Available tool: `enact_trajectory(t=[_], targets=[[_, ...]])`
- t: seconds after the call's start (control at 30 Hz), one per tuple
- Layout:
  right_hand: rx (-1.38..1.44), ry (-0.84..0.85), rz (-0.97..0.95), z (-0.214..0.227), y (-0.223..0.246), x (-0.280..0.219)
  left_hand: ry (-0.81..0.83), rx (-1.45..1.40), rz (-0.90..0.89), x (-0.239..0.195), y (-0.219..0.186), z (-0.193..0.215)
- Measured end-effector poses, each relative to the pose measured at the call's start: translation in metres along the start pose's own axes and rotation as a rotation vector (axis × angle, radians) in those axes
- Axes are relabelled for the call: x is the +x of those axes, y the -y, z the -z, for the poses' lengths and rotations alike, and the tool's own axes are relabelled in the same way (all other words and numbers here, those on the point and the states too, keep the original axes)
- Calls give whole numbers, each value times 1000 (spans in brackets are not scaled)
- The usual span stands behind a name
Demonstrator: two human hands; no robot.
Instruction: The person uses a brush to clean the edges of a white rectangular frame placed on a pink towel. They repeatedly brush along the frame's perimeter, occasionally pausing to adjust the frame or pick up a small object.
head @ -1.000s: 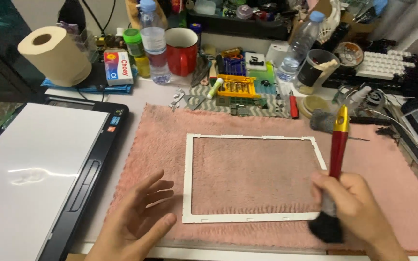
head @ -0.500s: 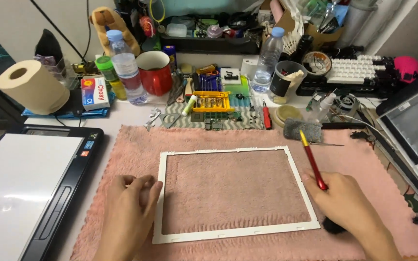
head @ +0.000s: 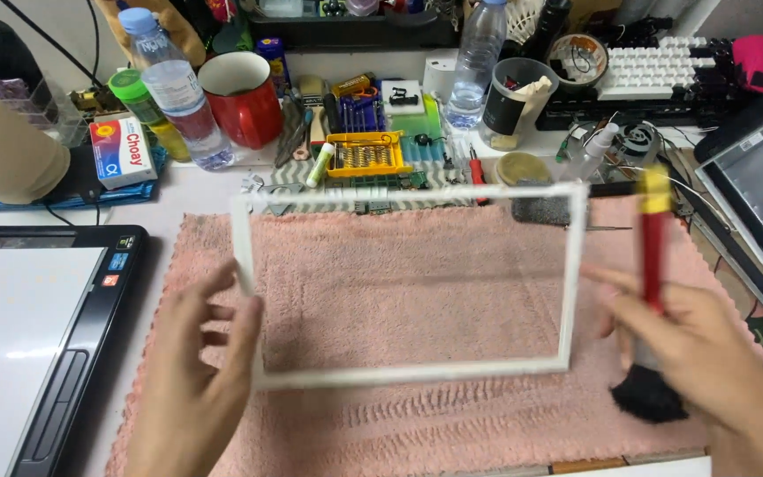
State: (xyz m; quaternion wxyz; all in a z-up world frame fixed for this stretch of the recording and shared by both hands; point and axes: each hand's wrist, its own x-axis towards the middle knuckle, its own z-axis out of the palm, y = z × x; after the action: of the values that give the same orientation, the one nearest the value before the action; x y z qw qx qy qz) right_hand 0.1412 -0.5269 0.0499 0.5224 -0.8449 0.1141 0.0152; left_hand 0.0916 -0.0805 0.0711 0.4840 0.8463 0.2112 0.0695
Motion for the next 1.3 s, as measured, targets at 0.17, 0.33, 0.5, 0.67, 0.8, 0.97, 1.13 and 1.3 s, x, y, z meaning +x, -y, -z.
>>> enact_trajectory(t=[0.17,0.33,0.5,0.67,0.8,0.97,1.13,1.3], targets=[[230,-65,181,4,25,-17,-25,-234,-244,-4,-4,20],[266,-150,36,8,4,-2,22,-740,53,3,-13,20],[-70,-75,63,12,-3,13,206,-399,305,10,1,23],[-256,-61,-201,-9,36,5,287,-181,359,12,8,18],[-149,-104,83,17,-39,37,165,-7,281,9,-2,21],[58,-114,196,11,-37,50,201,193,14,18,30,31],[-484,32,-107,-86,100,20,363,284,-97,17,31,44],[-388,321,21,-179,172,2,320,334,-163,22,38,44]])
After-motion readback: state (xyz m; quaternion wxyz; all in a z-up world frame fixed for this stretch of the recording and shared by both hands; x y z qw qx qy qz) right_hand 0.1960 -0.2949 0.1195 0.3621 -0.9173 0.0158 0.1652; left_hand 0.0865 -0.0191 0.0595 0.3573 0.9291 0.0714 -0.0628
